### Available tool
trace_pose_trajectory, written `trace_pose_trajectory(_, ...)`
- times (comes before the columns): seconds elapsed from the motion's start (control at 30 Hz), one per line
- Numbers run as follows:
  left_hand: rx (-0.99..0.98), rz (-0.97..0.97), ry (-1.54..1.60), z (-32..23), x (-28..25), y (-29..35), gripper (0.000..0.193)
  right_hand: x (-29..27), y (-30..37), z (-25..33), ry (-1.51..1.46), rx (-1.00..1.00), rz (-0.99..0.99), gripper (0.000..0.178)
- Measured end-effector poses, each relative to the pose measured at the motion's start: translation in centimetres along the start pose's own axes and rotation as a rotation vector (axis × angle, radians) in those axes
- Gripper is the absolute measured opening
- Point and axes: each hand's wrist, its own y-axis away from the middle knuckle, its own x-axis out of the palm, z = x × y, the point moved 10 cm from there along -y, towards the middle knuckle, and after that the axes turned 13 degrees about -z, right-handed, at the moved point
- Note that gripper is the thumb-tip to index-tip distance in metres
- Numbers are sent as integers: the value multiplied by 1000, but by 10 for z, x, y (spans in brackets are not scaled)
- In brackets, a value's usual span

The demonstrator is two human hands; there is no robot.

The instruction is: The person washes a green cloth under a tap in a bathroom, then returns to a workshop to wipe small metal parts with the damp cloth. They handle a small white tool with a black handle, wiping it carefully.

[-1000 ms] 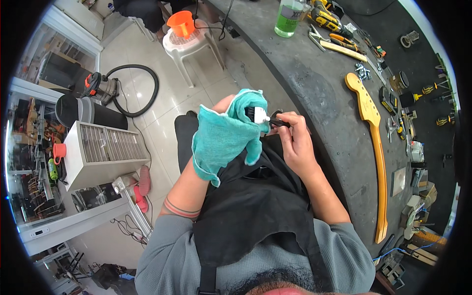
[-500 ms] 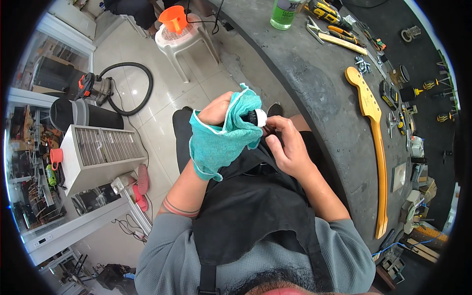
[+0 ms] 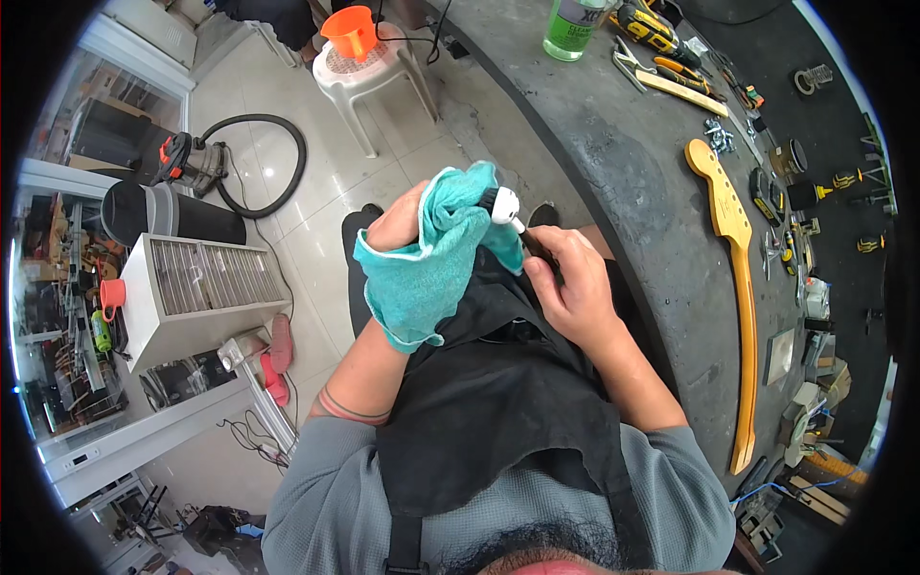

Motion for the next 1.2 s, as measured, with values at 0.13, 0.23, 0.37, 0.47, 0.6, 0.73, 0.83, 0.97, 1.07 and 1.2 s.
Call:
trace_pose_trajectory(0.13,-127,-27,-13,4,0,3,37,-4,-4,2,52,-55,-37,35)
trace_pose_trajectory(0.23,-151,19,-20,9,1,6,40,-6,-3,0,83,-62,-23,35)
trace_pose_trajectory(0.37,58,71,-98,4,7,-1,41,-5,1,-2,96,-44,19,31)
trace_pose_trajectory(0.47,99,93,-76,-3,13,-2,39,-1,12,-15,49,75,45,26)
trace_pose_trajectory(0.6,-74,71,-46,9,8,-12,35,2,20,-22,-97,195,78,21)
trace_pose_trajectory(0.73,-178,43,-11,20,10,-11,31,9,27,-27,-272,373,109,21)
trace_pose_trajectory(0.83,-196,146,-165,30,9,-9,30,14,24,-25,-516,536,89,25)
trace_pose_trajectory(0.97,-428,-6,198,39,11,3,36,19,27,-28,-823,692,97,30)
trace_pose_trajectory(1.07,-546,-17,277,31,20,3,37,20,27,-28,-935,768,56,29)
trace_pose_trajectory(1.2,-614,45,290,24,32,7,31,19,26,-27,-956,799,60,28)
